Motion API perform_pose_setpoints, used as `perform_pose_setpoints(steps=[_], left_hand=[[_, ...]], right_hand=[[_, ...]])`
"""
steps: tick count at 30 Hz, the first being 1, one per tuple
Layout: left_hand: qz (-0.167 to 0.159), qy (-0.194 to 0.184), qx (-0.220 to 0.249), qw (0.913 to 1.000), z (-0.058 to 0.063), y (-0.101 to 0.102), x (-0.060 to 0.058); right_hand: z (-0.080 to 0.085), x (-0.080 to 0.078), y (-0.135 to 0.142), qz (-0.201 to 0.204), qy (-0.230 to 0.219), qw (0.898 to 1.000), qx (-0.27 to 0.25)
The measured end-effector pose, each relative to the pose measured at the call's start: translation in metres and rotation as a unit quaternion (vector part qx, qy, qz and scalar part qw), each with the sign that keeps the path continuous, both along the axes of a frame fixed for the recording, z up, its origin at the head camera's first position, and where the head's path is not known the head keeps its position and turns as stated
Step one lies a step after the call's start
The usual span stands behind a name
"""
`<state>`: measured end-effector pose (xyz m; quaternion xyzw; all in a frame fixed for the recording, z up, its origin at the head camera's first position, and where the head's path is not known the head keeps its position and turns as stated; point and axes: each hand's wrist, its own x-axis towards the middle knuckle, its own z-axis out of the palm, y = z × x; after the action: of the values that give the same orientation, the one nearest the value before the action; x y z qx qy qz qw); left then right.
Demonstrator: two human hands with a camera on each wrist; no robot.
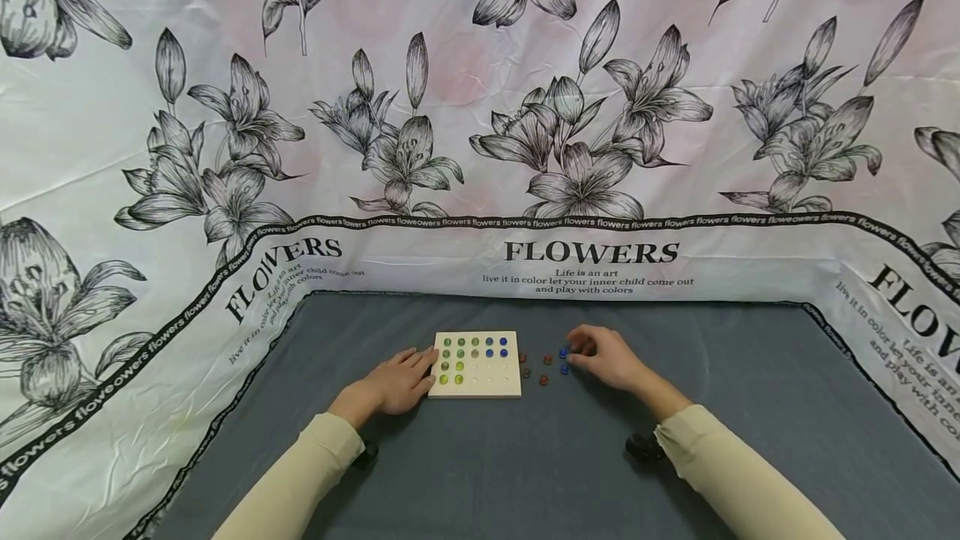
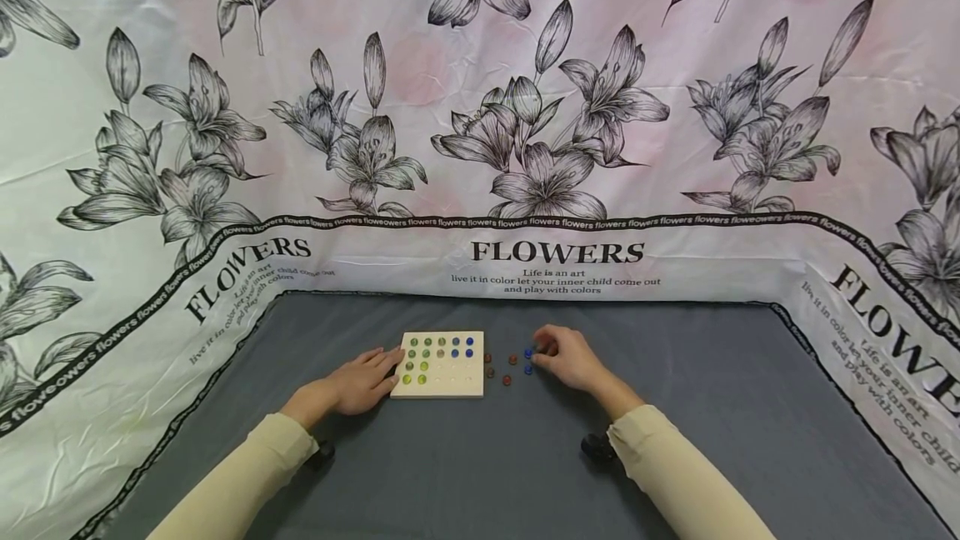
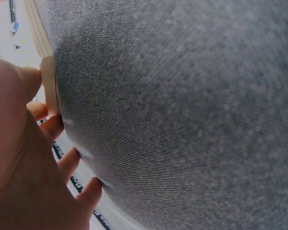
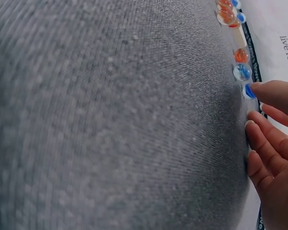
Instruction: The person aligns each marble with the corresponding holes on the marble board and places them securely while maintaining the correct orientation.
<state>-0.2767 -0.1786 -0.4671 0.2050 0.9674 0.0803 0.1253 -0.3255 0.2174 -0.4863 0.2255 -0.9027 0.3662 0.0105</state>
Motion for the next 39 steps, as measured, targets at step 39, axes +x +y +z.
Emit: perform_pose_setpoints(steps=[39], left_hand=[[-0.003, 0.001, -0.003, 1.0, -0.004, -0.002, 0.0]], right_hand=[[-0.007, 0.001, -0.012, -0.041, -0.003, 0.999, -0.002]])
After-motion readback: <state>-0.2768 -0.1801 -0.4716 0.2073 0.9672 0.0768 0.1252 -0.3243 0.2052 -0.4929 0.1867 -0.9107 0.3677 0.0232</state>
